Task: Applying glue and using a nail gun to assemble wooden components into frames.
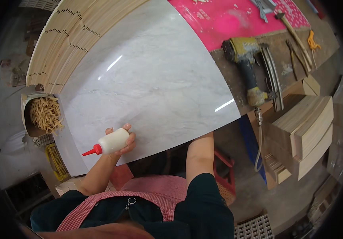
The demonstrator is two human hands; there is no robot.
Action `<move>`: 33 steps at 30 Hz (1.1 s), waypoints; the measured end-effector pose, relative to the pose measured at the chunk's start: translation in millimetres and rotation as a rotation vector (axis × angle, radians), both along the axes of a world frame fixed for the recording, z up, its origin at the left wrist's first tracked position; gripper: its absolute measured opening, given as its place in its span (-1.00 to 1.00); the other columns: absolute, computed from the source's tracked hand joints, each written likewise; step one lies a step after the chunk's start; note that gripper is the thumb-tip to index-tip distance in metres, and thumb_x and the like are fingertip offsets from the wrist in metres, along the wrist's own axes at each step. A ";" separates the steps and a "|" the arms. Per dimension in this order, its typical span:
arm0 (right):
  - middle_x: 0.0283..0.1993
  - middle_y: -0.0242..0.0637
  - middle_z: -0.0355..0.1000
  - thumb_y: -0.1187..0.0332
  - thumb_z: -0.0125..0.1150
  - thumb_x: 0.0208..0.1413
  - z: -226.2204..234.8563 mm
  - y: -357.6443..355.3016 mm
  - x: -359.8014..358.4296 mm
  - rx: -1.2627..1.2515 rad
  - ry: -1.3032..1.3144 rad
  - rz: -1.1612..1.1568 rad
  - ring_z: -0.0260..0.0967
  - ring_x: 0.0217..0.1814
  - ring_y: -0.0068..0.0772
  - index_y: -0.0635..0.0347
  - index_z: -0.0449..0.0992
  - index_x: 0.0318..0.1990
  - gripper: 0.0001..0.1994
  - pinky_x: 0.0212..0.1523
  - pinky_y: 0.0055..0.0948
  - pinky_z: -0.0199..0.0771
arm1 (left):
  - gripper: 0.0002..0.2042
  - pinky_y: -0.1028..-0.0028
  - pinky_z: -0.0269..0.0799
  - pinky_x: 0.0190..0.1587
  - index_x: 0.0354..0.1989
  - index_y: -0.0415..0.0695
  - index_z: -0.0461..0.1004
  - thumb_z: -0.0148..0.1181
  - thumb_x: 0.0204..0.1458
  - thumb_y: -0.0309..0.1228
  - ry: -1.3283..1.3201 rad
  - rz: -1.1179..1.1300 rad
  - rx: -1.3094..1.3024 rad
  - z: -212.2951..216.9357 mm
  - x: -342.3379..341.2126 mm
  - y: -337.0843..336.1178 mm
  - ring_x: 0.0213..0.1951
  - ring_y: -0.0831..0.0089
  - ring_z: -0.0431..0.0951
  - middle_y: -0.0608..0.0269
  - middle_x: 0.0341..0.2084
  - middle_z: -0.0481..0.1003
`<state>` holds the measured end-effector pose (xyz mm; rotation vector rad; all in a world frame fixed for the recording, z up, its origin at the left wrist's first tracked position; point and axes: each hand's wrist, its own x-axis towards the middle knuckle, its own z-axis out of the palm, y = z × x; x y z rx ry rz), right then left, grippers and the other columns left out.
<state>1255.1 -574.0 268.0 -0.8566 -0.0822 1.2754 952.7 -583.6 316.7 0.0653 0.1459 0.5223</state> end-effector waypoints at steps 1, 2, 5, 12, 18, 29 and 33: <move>0.41 -0.22 0.25 -0.05 -0.14 0.37 3.1 6.1 1.8 0.012 0.108 -0.038 0.19 0.44 -0.18 0.02 0.21 0.41 -0.42 0.46 -0.22 0.16 | -0.36 0.57 0.35 -0.60 0.32 -0.06 0.30 -0.05 0.13 0.05 0.025 0.021 -0.014 3.2 -1.7 -3.3 -0.53 0.31 0.43 -0.14 -0.26 0.47; 0.43 -0.23 0.24 -0.06 -0.14 0.37 5.4 12.2 2.9 0.023 0.220 -0.075 0.17 0.46 -0.19 0.02 0.20 0.43 -0.41 0.48 -0.24 0.14 | -0.36 0.57 0.35 -0.60 0.32 -0.07 0.30 -0.05 0.14 0.05 0.053 0.043 -0.027 6.4 -3.7 -5.8 -0.53 0.30 0.43 -0.14 -0.26 0.47; 0.43 -0.23 0.24 -0.05 -0.13 0.36 8.7 2.5 13.2 0.040 0.249 -0.086 0.18 0.46 -0.19 0.03 0.19 0.43 -0.41 0.48 -0.24 0.13 | -0.36 0.57 0.36 -0.61 0.32 -0.08 0.31 -0.04 0.14 0.05 0.046 0.101 -0.040 12.1 -10.0 -12.6 -0.53 0.29 0.43 -0.15 -0.26 0.47; 0.42 -0.23 0.24 0.00 -0.08 0.35 2.7 -0.7 14.1 0.080 0.436 -0.105 0.18 0.45 -0.19 0.05 0.17 0.44 -0.41 0.49 -0.27 0.11 | -0.38 0.58 0.36 -0.70 0.33 -0.10 0.30 -0.03 0.16 0.01 0.096 0.254 -0.093 30.1 -11.1 -31.3 -0.51 0.26 0.43 -0.18 -0.24 0.46; 0.42 -0.23 0.24 0.04 -0.04 0.34 -1.2 -30.2 14.6 -0.063 0.544 -0.159 0.18 0.44 -0.19 0.07 0.16 0.44 -0.40 0.50 -0.29 0.10 | -0.38 0.62 0.38 -0.75 0.36 -0.08 0.25 0.00 0.17 -0.02 0.042 0.216 -0.144 47.2 5.2 -31.9 -0.45 0.22 0.42 -0.21 -0.18 0.44; -0.06 0.00 0.49 0.28 0.12 0.24 22.4 -120.4 92.8 -0.594 -1.286 0.618 0.47 -0.04 -0.07 0.29 0.32 0.20 -0.57 0.03 -0.22 0.46 | -0.43 0.39 0.45 -0.42 0.24 -0.12 0.32 0.12 0.12 -0.05 0.051 0.289 -0.247 84.3 -31.8 -55.4 -0.34 0.17 0.45 -0.19 -0.13 0.44; -0.19 -0.01 0.47 0.32 0.20 0.15 125.9 -84.4 36.5 -0.511 -1.439 0.421 0.46 -0.17 -0.08 0.28 0.41 0.07 -0.63 -0.11 -0.24 0.45 | -0.46 0.36 0.46 -0.39 0.18 -0.16 0.34 0.15 0.12 -0.08 0.108 0.368 -0.328 88.4 -57.5 -85.1 -0.27 0.16 0.44 -0.21 -0.10 0.43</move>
